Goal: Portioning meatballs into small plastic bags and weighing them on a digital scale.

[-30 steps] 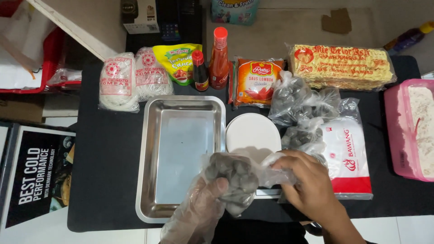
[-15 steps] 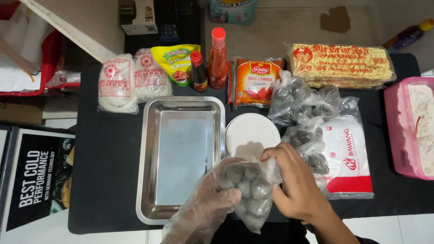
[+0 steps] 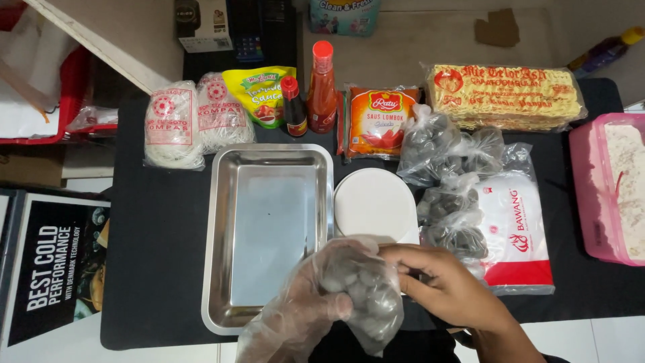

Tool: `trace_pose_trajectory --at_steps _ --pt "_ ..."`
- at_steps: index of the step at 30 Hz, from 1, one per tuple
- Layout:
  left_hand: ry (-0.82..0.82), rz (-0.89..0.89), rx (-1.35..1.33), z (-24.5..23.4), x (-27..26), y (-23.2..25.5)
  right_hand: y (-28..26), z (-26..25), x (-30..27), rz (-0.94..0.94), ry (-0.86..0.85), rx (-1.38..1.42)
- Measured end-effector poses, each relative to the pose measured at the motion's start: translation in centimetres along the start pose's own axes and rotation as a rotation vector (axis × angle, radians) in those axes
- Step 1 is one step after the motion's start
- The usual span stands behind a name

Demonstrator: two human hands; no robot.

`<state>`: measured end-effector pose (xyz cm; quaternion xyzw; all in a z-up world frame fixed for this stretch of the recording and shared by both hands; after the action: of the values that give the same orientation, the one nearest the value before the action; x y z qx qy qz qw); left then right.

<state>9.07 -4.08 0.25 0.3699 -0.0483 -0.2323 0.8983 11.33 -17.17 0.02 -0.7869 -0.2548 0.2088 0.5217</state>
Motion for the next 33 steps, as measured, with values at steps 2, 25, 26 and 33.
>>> trace_pose_trajectory --at_steps 2,25,26,33 --pt "0.011 -0.033 -0.116 0.1 -0.3 -0.4 0.7 -1.2 -0.3 -0.059 0.171 -0.029" --pt "0.077 0.103 -0.287 -3.8 0.4 -4.5 2.6 -2.8 -0.3 0.083 0.558 0.157" --pt "0.030 0.117 -0.297 -3.7 0.7 -4.9 4.1 -2.9 -0.9 0.098 0.656 0.327" --pt "0.128 0.150 -0.259 -4.7 0.3 -4.3 6.1 -0.3 -0.4 0.077 0.568 0.924"
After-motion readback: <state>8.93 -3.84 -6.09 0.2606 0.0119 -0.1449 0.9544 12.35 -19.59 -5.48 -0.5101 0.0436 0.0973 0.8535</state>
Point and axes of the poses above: each hand's wrist, its own x-axis towards the middle knuckle, its own z-axis out of the palm, y = z × x, the point moved 10 cm from there along x, towards the middle knuckle
